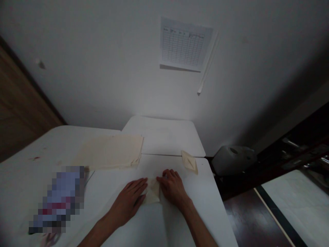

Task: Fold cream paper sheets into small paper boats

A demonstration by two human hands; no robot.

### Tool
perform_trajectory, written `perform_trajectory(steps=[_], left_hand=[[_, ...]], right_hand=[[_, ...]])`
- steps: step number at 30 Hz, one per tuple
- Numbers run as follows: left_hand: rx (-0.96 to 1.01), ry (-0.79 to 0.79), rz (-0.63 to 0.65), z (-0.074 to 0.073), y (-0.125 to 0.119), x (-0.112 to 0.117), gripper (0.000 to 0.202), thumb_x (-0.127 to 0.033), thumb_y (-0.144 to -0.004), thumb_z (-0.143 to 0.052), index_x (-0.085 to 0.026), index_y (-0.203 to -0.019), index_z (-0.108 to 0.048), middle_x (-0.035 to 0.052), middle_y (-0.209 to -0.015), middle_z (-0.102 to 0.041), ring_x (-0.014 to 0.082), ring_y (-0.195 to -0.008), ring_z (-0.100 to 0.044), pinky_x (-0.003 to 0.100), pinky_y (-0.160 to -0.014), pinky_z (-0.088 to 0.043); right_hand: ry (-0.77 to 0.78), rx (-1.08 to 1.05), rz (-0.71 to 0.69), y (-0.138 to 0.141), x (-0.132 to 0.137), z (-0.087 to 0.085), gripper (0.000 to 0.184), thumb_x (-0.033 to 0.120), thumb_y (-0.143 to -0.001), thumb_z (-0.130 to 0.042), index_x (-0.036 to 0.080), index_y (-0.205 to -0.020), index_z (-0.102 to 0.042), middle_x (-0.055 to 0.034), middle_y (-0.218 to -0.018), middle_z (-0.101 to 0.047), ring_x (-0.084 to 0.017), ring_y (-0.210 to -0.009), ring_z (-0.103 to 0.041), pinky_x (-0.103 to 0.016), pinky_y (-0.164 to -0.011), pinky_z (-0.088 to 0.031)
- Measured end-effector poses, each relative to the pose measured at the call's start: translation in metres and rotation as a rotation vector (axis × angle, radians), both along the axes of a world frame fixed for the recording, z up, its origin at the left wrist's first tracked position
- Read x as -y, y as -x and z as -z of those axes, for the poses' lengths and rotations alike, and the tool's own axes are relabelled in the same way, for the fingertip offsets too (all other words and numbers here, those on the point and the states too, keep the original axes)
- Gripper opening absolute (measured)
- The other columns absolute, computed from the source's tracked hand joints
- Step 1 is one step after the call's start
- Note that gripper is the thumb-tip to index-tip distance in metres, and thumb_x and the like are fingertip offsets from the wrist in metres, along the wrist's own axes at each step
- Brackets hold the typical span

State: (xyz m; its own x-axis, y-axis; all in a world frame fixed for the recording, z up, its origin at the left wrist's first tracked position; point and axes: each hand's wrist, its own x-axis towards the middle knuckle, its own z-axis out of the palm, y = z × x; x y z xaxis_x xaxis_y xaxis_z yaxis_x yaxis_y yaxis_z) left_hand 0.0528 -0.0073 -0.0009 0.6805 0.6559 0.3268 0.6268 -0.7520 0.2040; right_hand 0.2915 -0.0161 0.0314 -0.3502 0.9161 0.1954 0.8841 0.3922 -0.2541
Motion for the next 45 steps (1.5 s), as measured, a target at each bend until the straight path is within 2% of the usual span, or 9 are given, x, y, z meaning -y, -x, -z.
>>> perform_trajectory(steps=[5,9,15,20,23,28,33,36,45], left_hand=[[0.0,-0.023,-0.014,-0.001,0.0,0.001,0.035,-0.026,-0.095,-0.043,-0.019,-0.128,-0.052,0.0074,-0.14,-0.049,0.0228,-0.127,-0.046,0.044,-0.104,-0.04],[0.007,-0.069,-0.009,0.0,-0.001,0.003,0.031,-0.021,-0.094,-0.044,-0.018,-0.121,-0.057,0.0093,-0.136,-0.053,0.0245,-0.125,-0.049,0.046,-0.102,-0.043],[0.064,-0.072,0.092,0.005,-0.002,0.002,0.036,-0.006,-0.089,-0.04,-0.02,-0.115,-0.062,0.0068,-0.13,-0.058,0.0207,-0.124,-0.05,0.04,-0.098,-0.049],[0.066,-0.051,0.086,0.004,-0.001,0.002,0.037,-0.006,-0.089,-0.04,-0.021,-0.115,-0.062,0.0068,-0.131,-0.057,0.0215,-0.124,-0.05,0.041,-0.099,-0.049],[0.062,-0.043,0.085,0.002,-0.001,0.004,0.031,-0.012,-0.092,-0.042,-0.02,-0.115,-0.062,0.0073,-0.133,-0.056,0.0224,-0.126,-0.047,0.042,-0.1,-0.048],[0.091,-0.05,0.058,0.0,-0.005,0.005,0.025,-0.022,-0.094,-0.047,-0.021,-0.112,-0.064,0.0076,-0.13,-0.058,0.0241,-0.123,-0.05,0.043,-0.1,-0.048],[0.115,-0.092,0.012,0.004,-0.013,0.004,0.024,-0.027,-0.095,-0.046,-0.02,-0.103,-0.067,0.0081,-0.123,-0.063,0.0253,-0.115,-0.057,0.044,-0.095,-0.051],[0.072,-0.093,0.043,0.006,-0.015,0.003,0.026,-0.025,-0.096,-0.043,-0.018,-0.111,-0.063,0.0085,-0.126,-0.061,0.024,-0.116,-0.056,0.043,-0.096,-0.05],[-0.043,-0.037,0.164,-0.005,-0.015,0.004,0.033,-0.016,-0.095,-0.042,-0.021,-0.126,-0.053,0.0079,-0.139,-0.05,0.0231,-0.13,-0.043,0.044,-0.104,-0.042]], right_hand=[[-0.005,-0.037,-0.002,-0.001,-0.003,0.003,0.024,0.028,-0.092,-0.055,0.031,-0.114,-0.065,-0.0054,-0.105,-0.056,-0.02,-0.098,-0.05,-0.037,-0.092,-0.037],[0.007,-0.023,0.004,-0.002,-0.003,0.006,0.026,0.035,-0.09,-0.059,0.033,-0.116,-0.063,-0.0051,-0.109,-0.056,-0.021,-0.101,-0.05,-0.038,-0.093,-0.037],[0.055,0.028,-0.007,-0.004,0.001,-0.003,0.036,0.045,-0.086,-0.062,0.035,-0.121,-0.06,-0.0052,-0.116,-0.054,-0.023,-0.107,-0.049,-0.04,-0.096,-0.035],[0.094,0.003,-0.024,-0.006,0.003,-0.01,0.053,0.057,-0.078,-0.067,0.033,-0.124,-0.058,-0.0057,-0.119,-0.052,-0.024,-0.11,-0.046,-0.04,-0.098,-0.033],[0.118,0.006,-0.031,-0.007,0.004,-0.012,0.059,0.062,-0.076,-0.065,0.032,-0.126,-0.057,-0.0066,-0.121,-0.05,-0.025,-0.111,-0.045,-0.042,-0.099,-0.031],[0.118,0.01,-0.028,-0.007,0.004,-0.011,0.06,0.059,-0.075,-0.069,0.032,-0.127,-0.056,-0.0069,-0.122,-0.05,-0.026,-0.111,-0.045,-0.044,-0.099,-0.031],[0.068,-0.016,-0.012,-0.002,0.001,-0.005,0.032,0.039,-0.088,-0.061,0.031,-0.119,-0.061,-0.0053,-0.114,-0.055,-0.022,-0.105,-0.049,-0.039,-0.096,-0.036],[0.039,-0.015,-0.023,0.002,0.001,-0.003,0.028,0.032,-0.089,-0.06,0.031,-0.117,-0.061,-0.0046,-0.112,-0.057,-0.022,-0.102,-0.05,-0.037,-0.092,-0.038],[0.057,0.007,-0.029,-0.001,0.004,-0.004,0.035,0.039,-0.087,-0.061,0.033,-0.121,-0.06,-0.0058,-0.121,-0.054,-0.024,-0.109,-0.048,-0.04,-0.095,-0.036]])
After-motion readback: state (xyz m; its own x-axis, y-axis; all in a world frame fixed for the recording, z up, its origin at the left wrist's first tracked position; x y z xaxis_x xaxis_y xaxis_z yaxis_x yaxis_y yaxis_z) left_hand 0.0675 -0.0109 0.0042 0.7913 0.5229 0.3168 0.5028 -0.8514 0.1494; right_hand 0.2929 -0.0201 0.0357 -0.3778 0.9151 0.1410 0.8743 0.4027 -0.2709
